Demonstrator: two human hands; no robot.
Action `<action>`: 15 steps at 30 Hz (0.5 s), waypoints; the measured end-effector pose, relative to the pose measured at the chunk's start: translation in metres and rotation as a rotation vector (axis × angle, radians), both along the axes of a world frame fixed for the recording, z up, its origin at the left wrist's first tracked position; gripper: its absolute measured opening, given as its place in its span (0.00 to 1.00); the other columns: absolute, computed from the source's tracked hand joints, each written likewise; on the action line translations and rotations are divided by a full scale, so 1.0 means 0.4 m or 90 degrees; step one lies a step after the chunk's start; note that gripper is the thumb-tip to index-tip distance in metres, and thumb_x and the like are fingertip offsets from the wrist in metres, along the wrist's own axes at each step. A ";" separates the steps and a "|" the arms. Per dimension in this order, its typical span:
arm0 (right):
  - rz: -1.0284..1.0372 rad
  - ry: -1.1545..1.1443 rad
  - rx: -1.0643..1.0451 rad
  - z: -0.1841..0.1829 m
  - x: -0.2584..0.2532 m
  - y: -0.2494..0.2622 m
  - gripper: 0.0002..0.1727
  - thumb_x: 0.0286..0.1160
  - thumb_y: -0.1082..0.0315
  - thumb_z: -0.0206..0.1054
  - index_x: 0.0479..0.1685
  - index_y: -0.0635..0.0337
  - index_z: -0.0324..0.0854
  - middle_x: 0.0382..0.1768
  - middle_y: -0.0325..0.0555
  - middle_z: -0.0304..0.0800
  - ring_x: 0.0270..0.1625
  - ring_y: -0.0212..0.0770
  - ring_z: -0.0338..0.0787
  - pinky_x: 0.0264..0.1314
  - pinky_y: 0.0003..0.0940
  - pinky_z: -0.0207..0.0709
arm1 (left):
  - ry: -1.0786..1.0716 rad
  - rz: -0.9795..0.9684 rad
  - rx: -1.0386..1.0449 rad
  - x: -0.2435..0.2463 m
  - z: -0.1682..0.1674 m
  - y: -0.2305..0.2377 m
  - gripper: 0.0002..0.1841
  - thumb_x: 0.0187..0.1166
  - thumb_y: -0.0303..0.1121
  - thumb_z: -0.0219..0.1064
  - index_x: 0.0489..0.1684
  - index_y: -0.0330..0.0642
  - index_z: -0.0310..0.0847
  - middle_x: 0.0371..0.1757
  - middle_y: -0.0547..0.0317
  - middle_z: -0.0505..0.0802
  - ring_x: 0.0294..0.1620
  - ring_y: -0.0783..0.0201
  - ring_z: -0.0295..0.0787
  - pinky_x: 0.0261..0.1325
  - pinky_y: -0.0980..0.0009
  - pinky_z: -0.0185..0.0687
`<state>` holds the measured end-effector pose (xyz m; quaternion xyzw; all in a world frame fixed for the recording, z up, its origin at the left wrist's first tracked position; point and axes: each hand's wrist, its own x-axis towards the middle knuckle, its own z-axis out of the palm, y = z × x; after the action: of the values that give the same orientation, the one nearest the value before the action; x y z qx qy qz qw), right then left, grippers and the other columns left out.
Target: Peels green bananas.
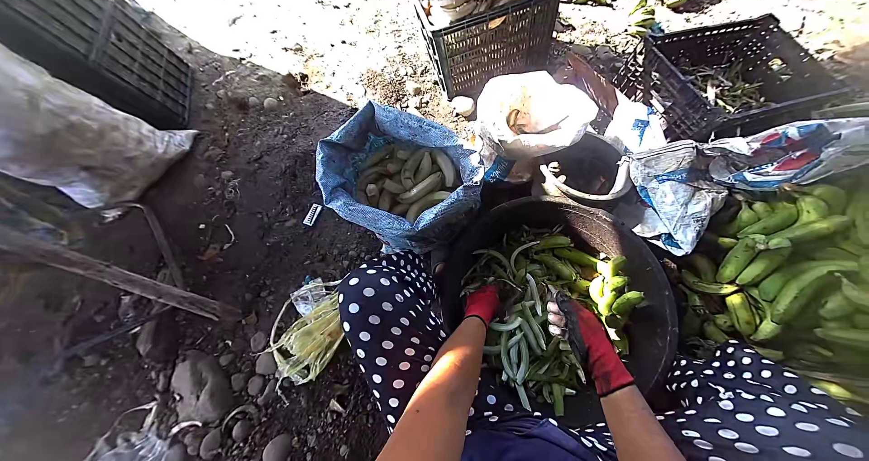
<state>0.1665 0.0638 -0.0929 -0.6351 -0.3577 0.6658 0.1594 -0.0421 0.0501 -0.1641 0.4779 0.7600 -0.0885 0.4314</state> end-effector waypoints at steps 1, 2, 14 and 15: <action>0.028 -0.040 0.010 0.000 0.008 -0.005 0.28 0.95 0.50 0.47 0.81 0.58 0.70 0.61 0.54 0.85 0.50 0.43 0.89 0.51 0.39 0.83 | -0.026 0.015 0.011 -0.004 0.014 0.012 0.31 0.76 0.42 0.73 0.79 0.43 0.76 0.78 0.40 0.82 0.81 0.39 0.75 0.78 0.33 0.69; 0.061 -0.076 0.024 0.000 0.016 -0.009 0.28 0.95 0.50 0.47 0.82 0.58 0.70 0.63 0.56 0.85 0.54 0.45 0.89 0.55 0.41 0.83 | -0.063 0.033 0.036 -0.006 0.035 0.024 0.31 0.74 0.43 0.74 0.77 0.42 0.77 0.76 0.39 0.83 0.79 0.40 0.77 0.79 0.35 0.69; -0.078 0.172 0.125 -0.009 0.041 -0.013 0.29 0.85 0.62 0.62 0.83 0.61 0.65 0.56 0.53 0.89 0.47 0.42 0.91 0.46 0.40 0.88 | -0.426 0.193 0.266 0.068 0.286 -0.017 0.22 0.73 0.44 0.75 0.61 0.42 0.82 0.41 0.58 0.92 0.39 0.66 0.89 0.48 0.61 0.87; -0.162 0.237 0.108 -0.010 0.052 -0.009 0.25 0.87 0.64 0.57 0.80 0.62 0.65 0.55 0.54 0.88 0.47 0.45 0.91 0.45 0.42 0.88 | -0.407 0.181 0.279 0.067 0.281 -0.026 0.24 0.70 0.45 0.76 0.60 0.43 0.82 0.41 0.58 0.92 0.40 0.66 0.89 0.49 0.60 0.87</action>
<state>0.1872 0.0604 -0.0971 -0.5260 -0.2939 0.7132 0.3582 -0.0155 0.0396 -0.0515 0.4524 0.6469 0.2887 0.5419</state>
